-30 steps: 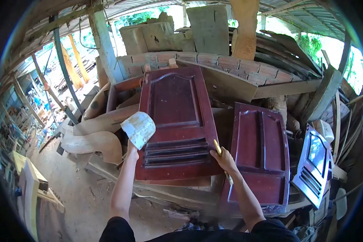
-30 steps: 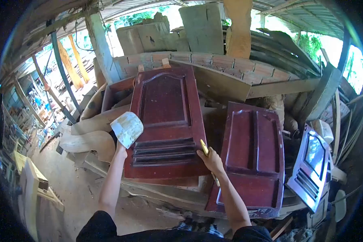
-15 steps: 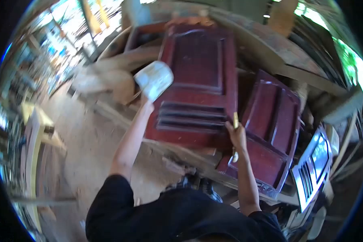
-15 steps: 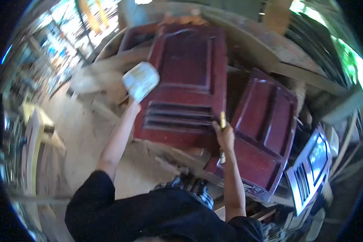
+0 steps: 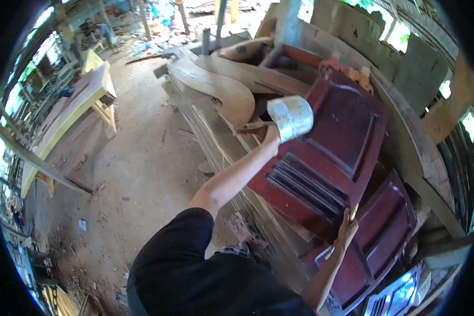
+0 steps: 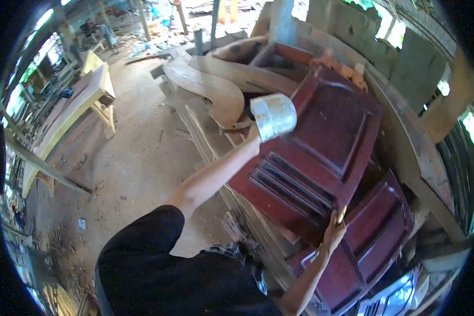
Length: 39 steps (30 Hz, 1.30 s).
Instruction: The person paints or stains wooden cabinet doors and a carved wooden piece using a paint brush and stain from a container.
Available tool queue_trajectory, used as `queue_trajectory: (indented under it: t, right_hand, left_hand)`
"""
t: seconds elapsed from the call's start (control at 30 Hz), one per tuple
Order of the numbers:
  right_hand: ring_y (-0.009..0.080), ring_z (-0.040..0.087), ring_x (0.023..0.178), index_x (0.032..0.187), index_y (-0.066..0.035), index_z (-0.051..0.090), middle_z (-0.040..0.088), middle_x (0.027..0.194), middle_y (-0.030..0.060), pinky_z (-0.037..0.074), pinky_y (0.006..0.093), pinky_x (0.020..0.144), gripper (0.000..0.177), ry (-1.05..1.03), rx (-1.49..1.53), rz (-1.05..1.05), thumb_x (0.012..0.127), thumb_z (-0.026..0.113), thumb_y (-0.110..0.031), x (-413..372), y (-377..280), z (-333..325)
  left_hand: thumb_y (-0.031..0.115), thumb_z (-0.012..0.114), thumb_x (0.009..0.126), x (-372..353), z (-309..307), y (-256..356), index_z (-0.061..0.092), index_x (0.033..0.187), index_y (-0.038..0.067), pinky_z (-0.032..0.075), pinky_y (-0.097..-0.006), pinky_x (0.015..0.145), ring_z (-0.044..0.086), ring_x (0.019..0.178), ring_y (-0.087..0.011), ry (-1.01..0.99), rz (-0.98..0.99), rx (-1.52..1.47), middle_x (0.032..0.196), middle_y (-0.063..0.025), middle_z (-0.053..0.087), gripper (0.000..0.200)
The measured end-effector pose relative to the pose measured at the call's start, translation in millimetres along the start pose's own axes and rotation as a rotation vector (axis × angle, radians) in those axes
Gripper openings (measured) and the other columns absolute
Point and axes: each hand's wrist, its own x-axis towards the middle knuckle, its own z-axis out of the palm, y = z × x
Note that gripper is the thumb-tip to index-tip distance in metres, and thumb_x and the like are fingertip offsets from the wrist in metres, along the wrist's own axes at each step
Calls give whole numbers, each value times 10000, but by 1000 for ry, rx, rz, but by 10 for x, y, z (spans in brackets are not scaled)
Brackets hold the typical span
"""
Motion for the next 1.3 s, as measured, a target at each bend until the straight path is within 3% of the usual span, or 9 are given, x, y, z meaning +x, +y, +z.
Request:
queue_trajectory:
  t: [0.03, 0.07, 0.13, 0.2, 0.53, 0.73, 0.93, 1.0, 1.3]
  right_hand:
    - [137, 603, 956, 1252, -1, 587, 687, 1060, 115, 457, 298, 846, 419, 126, 233, -272, 947, 572, -289, 1, 80, 105]
    - [124, 568, 1098, 1323, -41, 535, 649, 1205, 106, 424, 284, 933, 427, 46, 208, -265, 954, 556, -254, -102, -96, -33]
    - [184, 625, 837, 1087, 46, 644, 690, 890, 161, 474, 368, 755, 452, 104, -21, 32, 902, 627, -367, -249, -358, -228]
    - [215, 589, 657, 880, 49, 652, 601, 682, 141, 451, 398, 629, 572, 129, -130, 7, 848, 644, -522, -166, -227, -311]
    - [112, 413, 590, 815, 7, 629, 463, 602, 12, 358, 320, 540, 508, 214, 110, -11, 876, 640, -497, -669, -32, -426]
    - [84, 367, 595, 805, 15, 604, 417, 600, -11, 315, 291, 525, 431, 321, 124, 91, 908, 634, -402, -1422, 54, -1073]
    - [74, 334, 580, 752, -3, 587, 390, 586, -31, 272, 286, 506, 404, 454, 8, 215, 914, 633, -370, -2169, 635, -1679]
    - [50, 312, 559, 648, -36, 529, 380, 576, -74, 231, 273, 479, 435, 539, 26, 240, 914, 640, -361, -2392, 967, -1847]
    - [31, 383, 577, 752, 8, 640, 483, 623, -71, 298, 225, 509, 351, 566, 296, 398, 923, 646, -299, -3039, 1650, -2404]
  left_hand:
    - [311, 522, 962, -7, -51, 6, 466, 1348, 82, 476, -308, 904, 592, 1080, -137, -29, -33, 0, 1216, -42, 609, 452]
    - [310, 524, 961, 52, -1, 6, 467, 1347, 81, 476, -308, 904, 591, 1080, -136, -73, -87, 4, 1214, -43, 609, 453]
    - [308, 529, 959, 77, -69, -16, 467, 1346, 79, 476, -308, 904, 591, 1078, -135, -180, -233, 24, 1211, -43, 610, 454]
    - [306, 533, 958, 116, -31, -42, 467, 1345, 78, 476, -307, 903, 591, 1077, -134, -269, -342, 47, 1208, -43, 610, 454]
    - [284, 528, 970, -377, -213, 280, 447, 1343, 65, 433, -350, 984, 531, 1161, -180, -474, -168, -144, 1279, -77, 561, 440]
    - [372, 434, 997, -1169, -269, 427, 438, 1368, 104, 374, -377, 1039, 483, 1211, -176, -377, -365, -34, 1337, -51, 529, 458]
    - [433, 468, 976, -2106, -279, 186, 374, 1412, 86, 405, -397, 1059, 487, 1251, -201, -818, -490, -226, 1380, -84, 491, 565]
    - [415, 491, 971, -2484, -165, 232, 365, 1416, 80, 411, -401, 1062, 489, 1254, -205, -815, -648, -254, 1386, -83, 484, 572]
    - [235, 519, 978, -3612, 162, -144, 420, 1364, 31, 499, -355, 979, 573, 1160, -190, -941, -802, -322, 1304, -96, 552, 448]
